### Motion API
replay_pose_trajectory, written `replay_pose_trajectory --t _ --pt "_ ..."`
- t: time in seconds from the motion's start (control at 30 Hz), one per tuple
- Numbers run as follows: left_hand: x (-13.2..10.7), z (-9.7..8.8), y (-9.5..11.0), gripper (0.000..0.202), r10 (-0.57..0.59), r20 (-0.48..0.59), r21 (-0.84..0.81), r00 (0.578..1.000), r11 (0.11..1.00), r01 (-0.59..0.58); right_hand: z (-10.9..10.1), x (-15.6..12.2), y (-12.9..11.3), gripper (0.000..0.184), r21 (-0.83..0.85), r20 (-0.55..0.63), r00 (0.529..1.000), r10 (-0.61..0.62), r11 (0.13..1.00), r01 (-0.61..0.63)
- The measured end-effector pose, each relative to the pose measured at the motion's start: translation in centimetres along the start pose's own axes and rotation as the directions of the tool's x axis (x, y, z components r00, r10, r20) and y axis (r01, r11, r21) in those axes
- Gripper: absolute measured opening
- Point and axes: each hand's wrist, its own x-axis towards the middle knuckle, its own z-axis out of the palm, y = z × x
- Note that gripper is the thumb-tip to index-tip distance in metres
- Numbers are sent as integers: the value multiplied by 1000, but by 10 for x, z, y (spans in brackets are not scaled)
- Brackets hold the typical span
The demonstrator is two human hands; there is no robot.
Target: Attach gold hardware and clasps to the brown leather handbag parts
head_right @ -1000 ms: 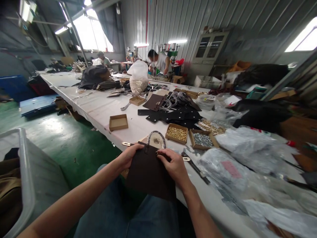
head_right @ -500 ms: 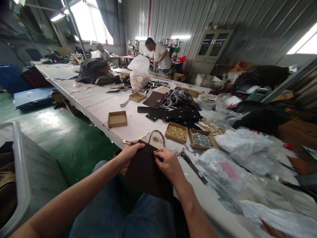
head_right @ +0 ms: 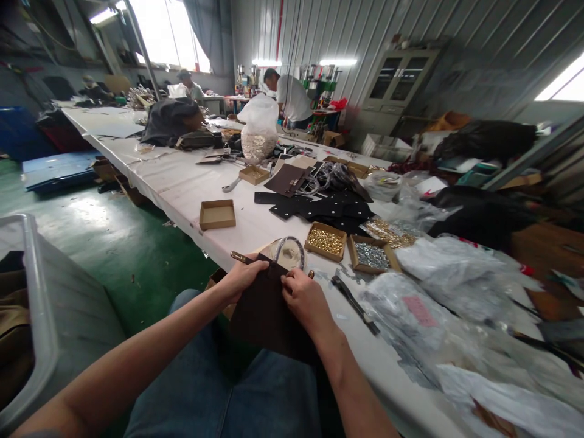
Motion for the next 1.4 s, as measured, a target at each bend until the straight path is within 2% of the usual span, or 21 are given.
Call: replay_pose_trajectory --t 0.1,0.4,0.67,0.83,0.93,1.2,1.4 --pt "0 -2 -2 9 -30 5 31 1000 999 30 0 0 0 28 32 9 1000 -6 999 6" --pt "2 -4 -6 5 0 -7 -16 1000 1000 -1 -9 0 7 21 217 -23 1000 -11 976 16" --pt "1 -4 -5 4 -5 -24 2 1000 1000 5 0 -1 1 20 190 -38 998 45 981 -37" --pt "1 -7 -6 8 0 14 18 1000 1000 0 -2 1 3 22 165 16 1000 -25 986 22" --pt "4 -10 -10 7 -6 2 37 1000 999 6 -5 2 6 23 186 35 997 -63 981 56" --pt "11 -18 -19 5 -52 -23 -9 998 999 52 -5 3 -2 21 161 -21 1000 -22 987 25" --pt "14 -22 -21 8 -72 -16 -5 997 997 72 1 6 -6 21 125 -8 1000 -17 992 17"
